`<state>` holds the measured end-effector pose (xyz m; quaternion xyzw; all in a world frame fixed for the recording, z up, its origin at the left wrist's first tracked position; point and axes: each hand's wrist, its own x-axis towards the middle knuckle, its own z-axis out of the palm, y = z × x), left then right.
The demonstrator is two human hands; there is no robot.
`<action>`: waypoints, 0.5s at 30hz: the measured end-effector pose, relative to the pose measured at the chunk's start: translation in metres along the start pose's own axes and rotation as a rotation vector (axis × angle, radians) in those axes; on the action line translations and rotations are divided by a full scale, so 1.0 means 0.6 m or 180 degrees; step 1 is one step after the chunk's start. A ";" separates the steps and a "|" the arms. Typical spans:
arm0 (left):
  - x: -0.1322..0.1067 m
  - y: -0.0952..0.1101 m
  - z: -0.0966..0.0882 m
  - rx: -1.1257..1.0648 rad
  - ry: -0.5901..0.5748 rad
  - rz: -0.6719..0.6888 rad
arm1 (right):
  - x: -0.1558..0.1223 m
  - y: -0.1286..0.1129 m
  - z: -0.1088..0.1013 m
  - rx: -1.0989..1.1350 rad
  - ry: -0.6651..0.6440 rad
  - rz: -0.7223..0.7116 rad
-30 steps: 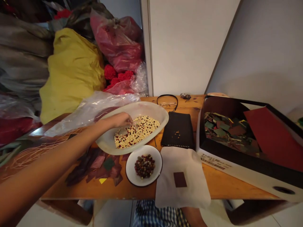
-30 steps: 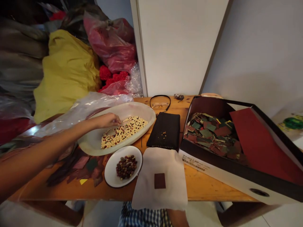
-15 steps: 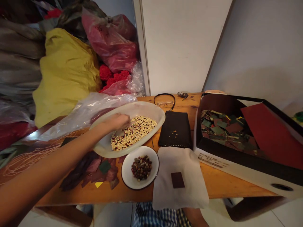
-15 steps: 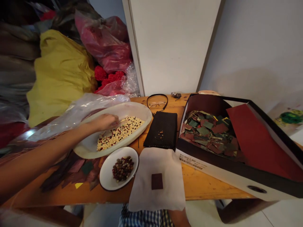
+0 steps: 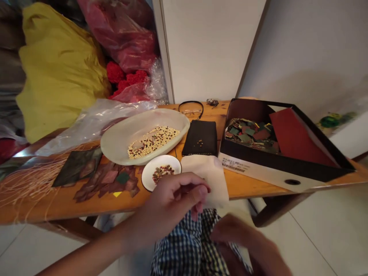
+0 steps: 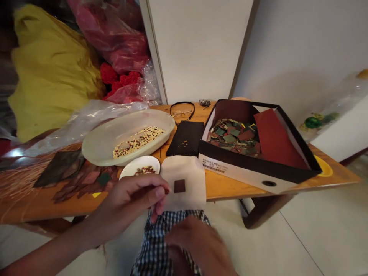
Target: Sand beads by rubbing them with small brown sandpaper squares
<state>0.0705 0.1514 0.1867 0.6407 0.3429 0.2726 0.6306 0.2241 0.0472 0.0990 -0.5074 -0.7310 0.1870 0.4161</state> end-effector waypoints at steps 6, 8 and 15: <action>-0.020 0.009 0.028 -0.0353 -0.0461 -0.0093 | 0.071 -0.046 -0.051 0.0764 0.1067 -0.0490; -0.026 0.009 0.028 -0.0385 -0.0452 -0.0081 | 0.073 -0.046 -0.043 0.0926 0.1026 -0.0555; -0.035 -0.013 0.023 -0.0473 -0.0424 -0.0044 | 0.068 -0.038 -0.018 0.1376 0.1122 -0.0445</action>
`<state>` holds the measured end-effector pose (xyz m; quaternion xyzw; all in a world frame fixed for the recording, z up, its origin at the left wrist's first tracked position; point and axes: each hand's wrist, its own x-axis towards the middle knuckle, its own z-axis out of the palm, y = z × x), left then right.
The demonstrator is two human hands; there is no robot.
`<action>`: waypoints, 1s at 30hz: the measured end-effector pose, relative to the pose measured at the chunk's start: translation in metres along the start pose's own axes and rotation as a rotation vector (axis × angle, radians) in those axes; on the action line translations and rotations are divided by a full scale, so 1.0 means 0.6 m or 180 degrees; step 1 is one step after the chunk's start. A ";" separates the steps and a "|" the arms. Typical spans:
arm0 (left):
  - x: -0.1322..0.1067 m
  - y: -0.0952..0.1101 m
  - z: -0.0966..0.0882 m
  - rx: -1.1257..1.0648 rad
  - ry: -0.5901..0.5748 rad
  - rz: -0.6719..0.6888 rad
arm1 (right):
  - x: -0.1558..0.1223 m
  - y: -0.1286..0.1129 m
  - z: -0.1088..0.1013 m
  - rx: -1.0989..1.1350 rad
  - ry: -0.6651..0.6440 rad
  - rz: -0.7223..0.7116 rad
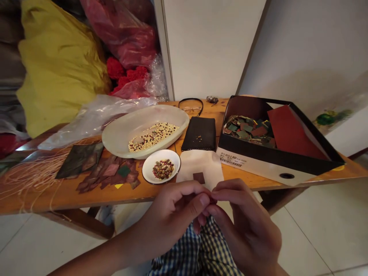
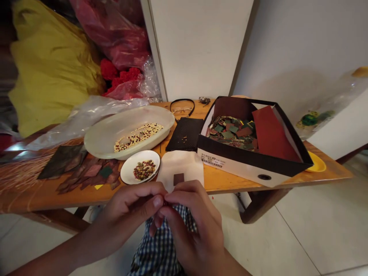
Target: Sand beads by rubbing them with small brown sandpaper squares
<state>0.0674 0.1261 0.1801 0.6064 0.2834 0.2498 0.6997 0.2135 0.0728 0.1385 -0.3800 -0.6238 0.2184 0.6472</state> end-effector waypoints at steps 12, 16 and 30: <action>0.011 -0.024 -0.017 -0.0370 0.0124 -0.0067 | 0.005 0.023 0.004 0.0152 0.0015 0.0193; 0.015 -0.024 -0.018 -0.0669 0.0100 -0.0094 | 0.008 0.021 0.004 0.0063 0.0014 0.0130; 0.022 -0.022 -0.023 -0.1221 0.0069 -0.0259 | 0.011 0.014 0.006 -0.0130 0.0015 0.0088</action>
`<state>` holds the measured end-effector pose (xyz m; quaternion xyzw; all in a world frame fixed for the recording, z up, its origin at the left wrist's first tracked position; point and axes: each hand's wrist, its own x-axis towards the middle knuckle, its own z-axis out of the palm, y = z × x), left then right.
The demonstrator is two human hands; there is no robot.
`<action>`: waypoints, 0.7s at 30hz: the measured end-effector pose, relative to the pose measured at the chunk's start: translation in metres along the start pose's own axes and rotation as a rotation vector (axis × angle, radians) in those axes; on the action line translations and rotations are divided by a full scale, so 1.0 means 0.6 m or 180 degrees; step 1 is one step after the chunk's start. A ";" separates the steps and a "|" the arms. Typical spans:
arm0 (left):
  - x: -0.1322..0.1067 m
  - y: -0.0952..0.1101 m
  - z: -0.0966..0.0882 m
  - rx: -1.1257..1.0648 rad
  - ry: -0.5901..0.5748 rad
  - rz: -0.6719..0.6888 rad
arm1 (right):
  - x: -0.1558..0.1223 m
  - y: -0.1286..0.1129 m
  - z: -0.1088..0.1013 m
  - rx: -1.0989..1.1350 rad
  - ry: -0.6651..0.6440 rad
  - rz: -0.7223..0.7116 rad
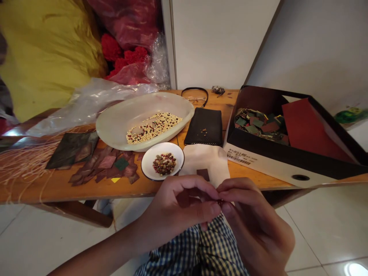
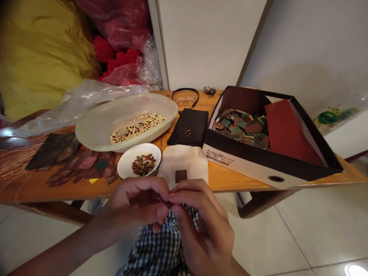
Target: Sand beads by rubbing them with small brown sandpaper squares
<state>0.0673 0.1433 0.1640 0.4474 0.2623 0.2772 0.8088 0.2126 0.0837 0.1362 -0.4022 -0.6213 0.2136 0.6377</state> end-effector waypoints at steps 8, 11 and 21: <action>-0.004 -0.011 0.000 -0.0134 0.0076 0.0020 | -0.003 0.003 -0.001 -0.0008 -0.0125 0.0123; -0.005 -0.015 -0.003 -0.0161 0.0075 0.0032 | -0.005 0.005 -0.001 0.0033 -0.0151 0.0191; -0.010 -0.029 -0.014 -0.0255 0.0101 0.0036 | -0.012 0.009 0.004 0.0134 -0.0224 0.0213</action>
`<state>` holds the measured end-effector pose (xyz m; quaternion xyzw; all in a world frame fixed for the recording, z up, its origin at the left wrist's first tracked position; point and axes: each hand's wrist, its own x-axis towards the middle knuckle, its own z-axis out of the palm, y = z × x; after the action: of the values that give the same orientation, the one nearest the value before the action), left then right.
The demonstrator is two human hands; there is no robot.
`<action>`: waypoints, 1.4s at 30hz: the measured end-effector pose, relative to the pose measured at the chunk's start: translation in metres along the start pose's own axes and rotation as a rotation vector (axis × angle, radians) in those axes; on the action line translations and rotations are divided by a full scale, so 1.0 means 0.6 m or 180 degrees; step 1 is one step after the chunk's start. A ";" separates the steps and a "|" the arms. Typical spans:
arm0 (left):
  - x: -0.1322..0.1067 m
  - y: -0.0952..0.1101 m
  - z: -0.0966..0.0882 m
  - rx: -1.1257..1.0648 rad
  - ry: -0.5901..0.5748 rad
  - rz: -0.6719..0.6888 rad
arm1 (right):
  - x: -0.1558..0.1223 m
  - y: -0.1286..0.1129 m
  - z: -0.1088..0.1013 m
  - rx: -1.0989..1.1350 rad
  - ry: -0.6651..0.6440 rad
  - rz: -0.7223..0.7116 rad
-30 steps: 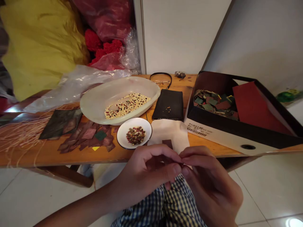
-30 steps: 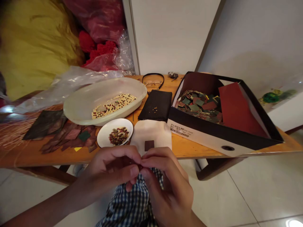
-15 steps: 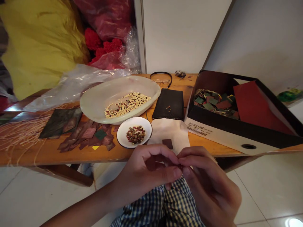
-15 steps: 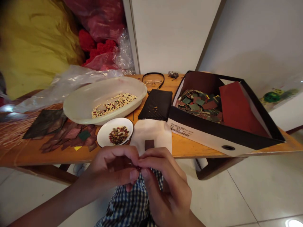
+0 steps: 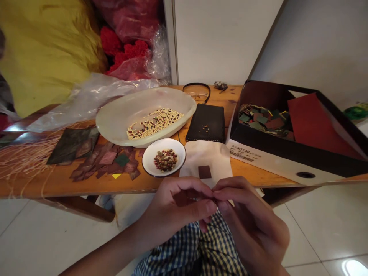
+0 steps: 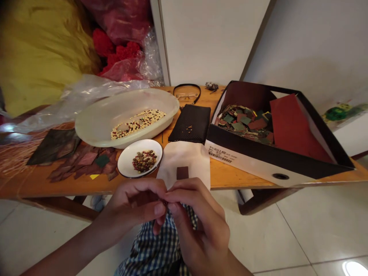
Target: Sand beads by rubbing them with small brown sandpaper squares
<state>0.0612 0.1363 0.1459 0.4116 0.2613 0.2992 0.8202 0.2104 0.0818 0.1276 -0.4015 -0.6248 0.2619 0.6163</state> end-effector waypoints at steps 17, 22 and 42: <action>-0.003 -0.020 -0.012 0.0191 0.0267 -0.0321 | -0.008 0.023 -0.011 -0.0132 -0.0581 0.0024; 0.004 -0.046 -0.012 0.0539 0.0291 -0.0285 | -0.011 0.031 -0.040 -0.0649 -0.0602 0.0134; 0.058 -0.126 -0.084 0.5523 0.0893 0.3260 | 0.097 0.103 -0.039 -0.3172 -0.2096 0.0247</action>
<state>0.0718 0.1505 0.0506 0.8883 0.2745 0.3673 -0.0262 0.2491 0.1594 0.1118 -0.5625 -0.8154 0.0703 0.1177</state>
